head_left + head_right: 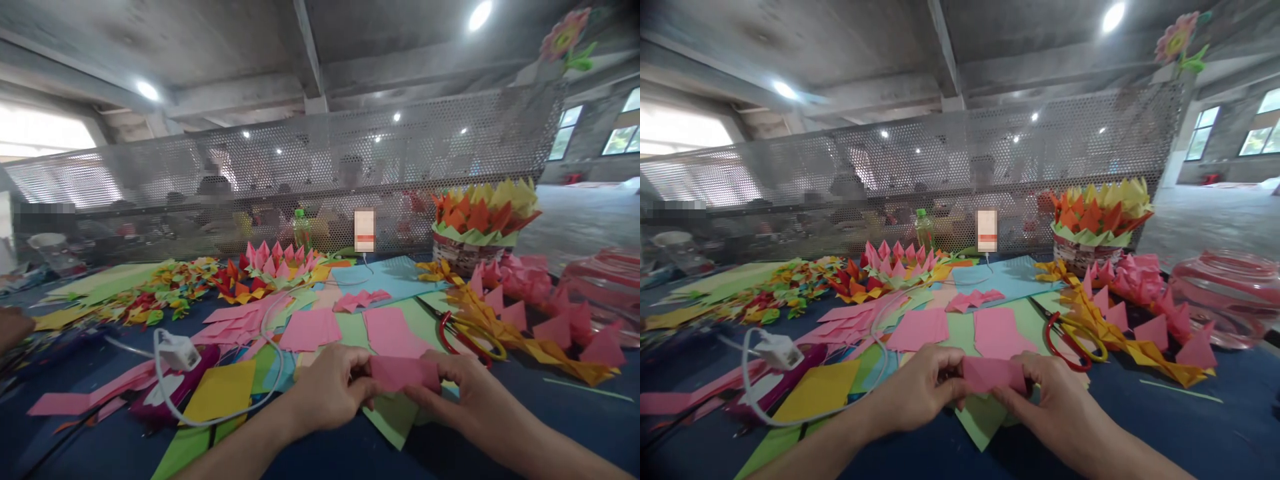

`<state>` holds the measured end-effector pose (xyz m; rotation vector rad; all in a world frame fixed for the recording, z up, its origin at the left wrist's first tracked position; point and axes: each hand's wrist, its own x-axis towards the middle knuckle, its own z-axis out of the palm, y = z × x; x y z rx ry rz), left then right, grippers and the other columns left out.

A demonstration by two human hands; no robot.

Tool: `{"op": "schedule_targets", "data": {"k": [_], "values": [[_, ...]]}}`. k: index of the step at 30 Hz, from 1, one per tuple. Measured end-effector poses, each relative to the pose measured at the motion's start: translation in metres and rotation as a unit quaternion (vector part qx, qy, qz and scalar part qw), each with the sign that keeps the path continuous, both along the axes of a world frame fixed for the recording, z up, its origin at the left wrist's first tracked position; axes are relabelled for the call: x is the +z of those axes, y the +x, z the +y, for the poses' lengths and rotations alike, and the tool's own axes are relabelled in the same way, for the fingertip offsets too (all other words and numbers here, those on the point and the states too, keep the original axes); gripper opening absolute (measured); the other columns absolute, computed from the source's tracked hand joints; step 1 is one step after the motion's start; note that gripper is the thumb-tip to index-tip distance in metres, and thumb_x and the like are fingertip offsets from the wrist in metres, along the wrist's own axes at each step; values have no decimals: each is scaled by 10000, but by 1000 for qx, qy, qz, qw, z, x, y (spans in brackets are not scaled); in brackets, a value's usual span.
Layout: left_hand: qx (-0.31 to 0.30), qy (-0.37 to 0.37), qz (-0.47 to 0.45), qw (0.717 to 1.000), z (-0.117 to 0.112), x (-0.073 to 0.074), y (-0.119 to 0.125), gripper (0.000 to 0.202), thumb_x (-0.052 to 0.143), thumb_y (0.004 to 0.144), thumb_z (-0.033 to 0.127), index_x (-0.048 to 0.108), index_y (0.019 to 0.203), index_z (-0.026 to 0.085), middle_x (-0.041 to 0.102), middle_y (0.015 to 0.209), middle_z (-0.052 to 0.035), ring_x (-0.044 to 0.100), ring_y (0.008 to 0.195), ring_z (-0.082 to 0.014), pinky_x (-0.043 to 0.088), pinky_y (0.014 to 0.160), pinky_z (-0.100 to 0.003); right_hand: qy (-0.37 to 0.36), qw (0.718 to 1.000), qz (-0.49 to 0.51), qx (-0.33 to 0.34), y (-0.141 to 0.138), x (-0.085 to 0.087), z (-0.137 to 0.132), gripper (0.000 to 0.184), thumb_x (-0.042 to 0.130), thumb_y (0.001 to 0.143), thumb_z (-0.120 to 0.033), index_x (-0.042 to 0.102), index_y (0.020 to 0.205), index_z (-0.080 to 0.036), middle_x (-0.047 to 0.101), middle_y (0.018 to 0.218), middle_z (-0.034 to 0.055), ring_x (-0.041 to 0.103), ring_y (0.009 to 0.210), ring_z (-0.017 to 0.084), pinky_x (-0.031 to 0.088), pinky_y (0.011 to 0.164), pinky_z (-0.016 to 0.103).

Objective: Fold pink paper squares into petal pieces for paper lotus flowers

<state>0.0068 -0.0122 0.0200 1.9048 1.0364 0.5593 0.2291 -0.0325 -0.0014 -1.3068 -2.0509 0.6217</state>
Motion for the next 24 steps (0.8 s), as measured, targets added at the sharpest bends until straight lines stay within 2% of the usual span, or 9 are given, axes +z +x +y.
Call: {"op": "schedule_targets", "data": {"k": [4, 8, 11, 16, 20, 24], "values": [[1, 29, 17, 999, -1, 1, -1, 74, 574, 780, 160, 642, 759, 139, 632, 625, -5, 579, 583, -133, 388, 531, -189, -10, 1000, -10, 18, 0, 0, 1, 286, 571, 879, -378, 619, 686, -173, 598, 655, 10, 505, 624, 152, 365, 566, 251], [-16, -23, -25, 999, 1, 0, -1, 98, 615, 792, 212, 649, 802, 121, 613, 650, -10, 561, 608, -131, 399, 565, -195, -11, 1000, -12, 15, -1, 3, 1, 319, 557, 883, -380, 562, 642, -171, 571, 642, 6, 493, 619, 145, 369, 573, 252], [-36, -41, -57, 997, 2, -1, 1, 195, 671, 783, 300, 646, 819, 110, 555, 676, 3, 486, 615, -114, 359, 552, -191, -17, 1000, -12, 17, -2, 5, -2, 311, 563, 876, -376, 557, 643, -170, 574, 641, 3, 499, 620, 141, 372, 575, 247], [-31, -67, -73, 995, -2, -7, 6, 286, 721, 751, 368, 607, 704, 111, 433, 605, 38, 373, 577, -91, 269, 506, -195, -8, 999, -42, 28, -6, 7, -8, 279, 581, 861, -344, 560, 647, -166, 591, 625, -8, 501, 600, 124, 342, 549, 234], [-27, -87, -83, 992, -6, -9, 8, 287, 705, 762, 365, 612, 666, 111, 514, 587, 13, 442, 570, -107, 310, 512, -197, 7, 998, -53, 19, -8, 8, -11, 293, 615, 848, -362, 571, 635, -166, 613, 615, -9, 517, 592, 119, 344, 531, 218], [-33, -62, -58, 996, -6, -4, 8, 243, 673, 792, 343, 652, 735, 108, 584, 641, -11, 508, 614, -129, 360, 548, -198, 1, 999, -36, 34, -9, 10, -11, 292, 596, 870, -371, 597, 662, -165, 635, 638, -5, 530, 602, 118, 367, 548, 211]]}}
